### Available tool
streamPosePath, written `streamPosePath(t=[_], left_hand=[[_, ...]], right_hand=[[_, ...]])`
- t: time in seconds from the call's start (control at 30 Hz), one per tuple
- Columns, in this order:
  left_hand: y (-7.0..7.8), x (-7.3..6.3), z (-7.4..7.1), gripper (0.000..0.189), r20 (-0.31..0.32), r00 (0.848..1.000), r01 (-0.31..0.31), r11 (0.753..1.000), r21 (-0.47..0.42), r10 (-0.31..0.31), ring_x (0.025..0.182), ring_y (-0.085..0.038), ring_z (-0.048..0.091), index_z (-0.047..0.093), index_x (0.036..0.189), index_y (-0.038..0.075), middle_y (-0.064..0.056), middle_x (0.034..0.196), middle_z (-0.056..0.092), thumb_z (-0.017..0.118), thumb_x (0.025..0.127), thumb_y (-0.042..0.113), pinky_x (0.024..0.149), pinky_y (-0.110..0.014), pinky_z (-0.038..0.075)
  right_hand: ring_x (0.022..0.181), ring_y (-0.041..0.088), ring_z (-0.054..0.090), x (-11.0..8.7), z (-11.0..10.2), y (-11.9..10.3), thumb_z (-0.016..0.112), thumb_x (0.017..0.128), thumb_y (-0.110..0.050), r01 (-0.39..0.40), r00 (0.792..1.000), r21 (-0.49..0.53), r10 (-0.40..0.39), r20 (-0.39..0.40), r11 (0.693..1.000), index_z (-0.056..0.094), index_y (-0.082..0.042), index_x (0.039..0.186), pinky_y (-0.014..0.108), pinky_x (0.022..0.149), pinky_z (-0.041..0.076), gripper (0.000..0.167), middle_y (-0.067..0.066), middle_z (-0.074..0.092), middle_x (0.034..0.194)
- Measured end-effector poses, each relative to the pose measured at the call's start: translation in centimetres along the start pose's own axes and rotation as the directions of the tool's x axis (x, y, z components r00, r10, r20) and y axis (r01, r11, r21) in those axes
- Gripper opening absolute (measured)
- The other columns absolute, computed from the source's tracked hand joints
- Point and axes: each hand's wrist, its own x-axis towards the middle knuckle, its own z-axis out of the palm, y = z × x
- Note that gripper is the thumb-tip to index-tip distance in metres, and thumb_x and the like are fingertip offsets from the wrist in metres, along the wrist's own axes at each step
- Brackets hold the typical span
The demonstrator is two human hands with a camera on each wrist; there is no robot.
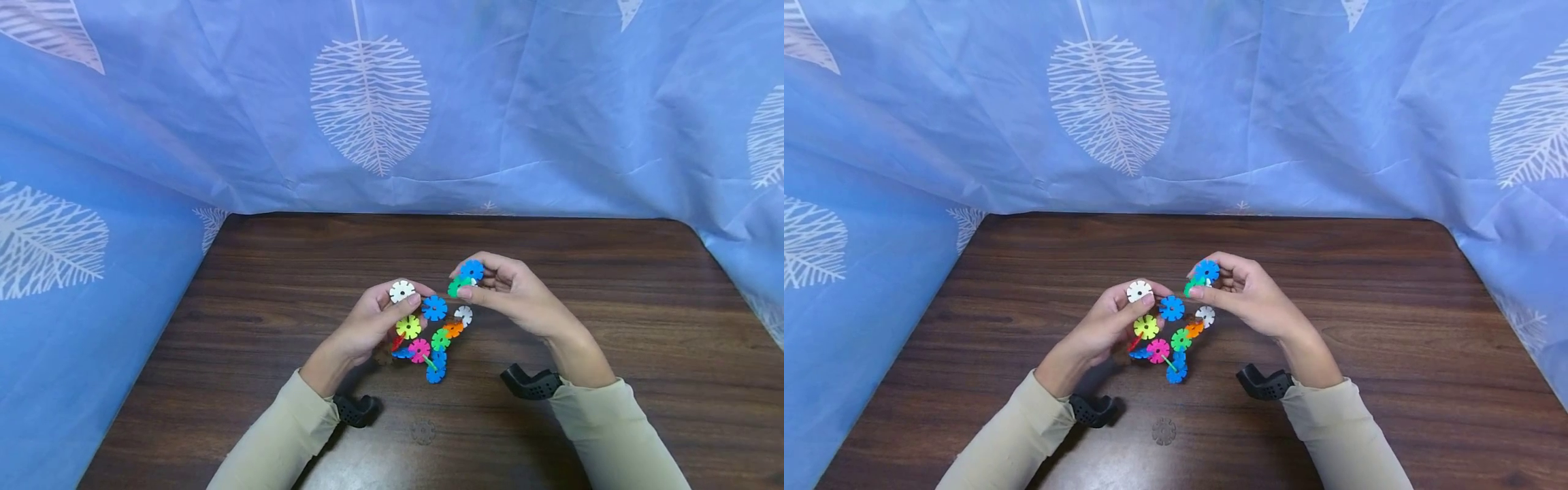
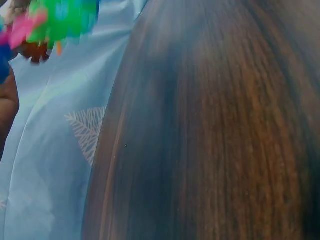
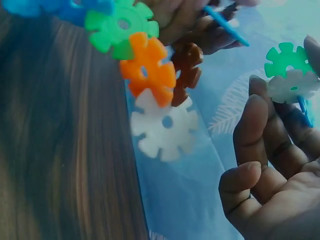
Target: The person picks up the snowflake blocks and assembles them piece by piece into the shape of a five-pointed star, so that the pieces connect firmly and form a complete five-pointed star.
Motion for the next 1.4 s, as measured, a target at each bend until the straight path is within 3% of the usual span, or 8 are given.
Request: streamPosePath(t=[0.2,0.43,0.57,0.9,1.07,1.13,1.27,1.4], left_hand=[[-0.1,0.0,0.0,0.034,-0.017,0.997,-0.078,0.997,0.004,0.078,0.081,-0.011,0.065,0.063,0.122,-0.009,-0.006,0.105,0.071,0.076,0.095,0.005,0.07,-0.02,0.055],[0.1,0.1,0.4,0.024,-0.07,0.979,-0.184,0.98,0.075,0.19,0.079,-0.014,0.069,0.062,0.113,-0.014,-0.016,0.095,0.069,0.069,0.09,-0.013,0.071,-0.022,0.06],[0.2,0.1,0.5,0.019,-0.101,0.975,-0.181,0.972,0.15,0.197,0.08,-0.017,0.073,0.066,0.11,-0.011,-0.018,0.093,0.072,0.068,0.092,-0.011,0.069,-0.024,0.061],[0.5,-0.2,0.9,0.015,-0.104,0.98,-0.146,0.972,0.186,0.167,0.084,-0.018,0.076,0.066,0.108,-0.007,-0.017,0.096,0.075,0.069,0.094,-0.008,0.071,-0.026,0.062],[0.5,-0.2,1.0,0.013,-0.104,0.976,-0.163,0.96,0.227,0.19,0.084,-0.02,0.076,0.065,0.106,-0.005,-0.018,0.094,0.075,0.068,0.094,-0.007,0.064,-0.023,0.059],[0.4,-0.2,1.0,0.013,-0.105,0.974,-0.171,0.958,0.23,0.199,0.084,-0.019,0.076,0.065,0.107,-0.006,-0.019,0.095,0.075,0.068,0.094,-0.008,0.064,-0.023,0.059],[0.5,-0.3,1.1,0.014,-0.095,0.978,-0.166,0.965,0.202,0.188,0.084,-0.021,0.077,0.065,0.107,-0.007,-0.02,0.096,0.075,0.068,0.094,-0.008,0.069,-0.027,0.062],[0.5,-0.3,1.2,0.013,-0.097,0.978,-0.163,0.966,0.198,0.185,0.084,-0.023,0.077,0.065,0.106,-0.007,-0.019,0.097,0.076,0.068,0.093,-0.008,0.071,-0.03,0.063]], right_hand=[[0.084,0.023,0.07,0.1,0.3,0.1,0.068,0.099,-0.001,0.002,1.0,-0.032,-0.002,0.016,0.999,0.066,0.001,0.116,0.032,0.078,0.062,0.017,0.015,0.069,0.1],[0.074,0.02,0.066,-0.2,0.3,-0.4,0.076,0.093,-0.001,-0.023,1.0,-0.086,0.022,-0.011,0.996,0.069,-0.001,0.112,0.027,0.069,0.06,0.02,0.012,0.07,0.094],[0.072,0.019,0.066,-0.2,0.6,-0.7,0.076,0.092,0.001,-0.021,0.999,-0.082,0.019,-0.03,0.996,0.069,0.001,0.109,0.027,0.068,0.06,0.018,0.013,0.07,0.092],[0.076,0.027,0.07,-0.3,1.6,-1.3,0.076,0.092,0.001,-0.029,0.997,-0.074,0.023,-0.08,0.997,0.068,0.002,0.109,0.032,0.071,0.063,0.018,0.014,0.07,0.093],[0.057,0.016,0.059,-0.5,1.7,-1.9,0.079,0.091,-0.002,-0.038,0.996,-0.131,0.026,-0.09,0.991,0.069,-0.003,0.104,0.025,0.05,0.05,0.017,0.011,0.071,0.085],[0.056,0.015,0.06,-0.5,1.8,-2.0,0.079,0.091,-0.003,-0.04,0.996,-0.132,0.029,-0.087,0.99,0.068,-0.002,0.104,0.025,0.048,0.047,0.017,0.012,0.072,0.084],[0.071,0.026,0.073,-0.5,1.8,-2.0,0.077,0.092,-0.001,-0.05,0.996,-0.101,0.042,-0.075,0.994,0.067,0.0,0.106,0.028,0.061,0.059,0.017,0.012,0.073,0.087],[0.072,0.03,0.074,-0.5,1.9,-2.0,0.077,0.092,0.0,-0.062,0.996,-0.09,0.055,-0.073,0.994,0.067,0.001,0.103,0.03,0.064,0.062,0.015,0.015,0.072,0.086]])
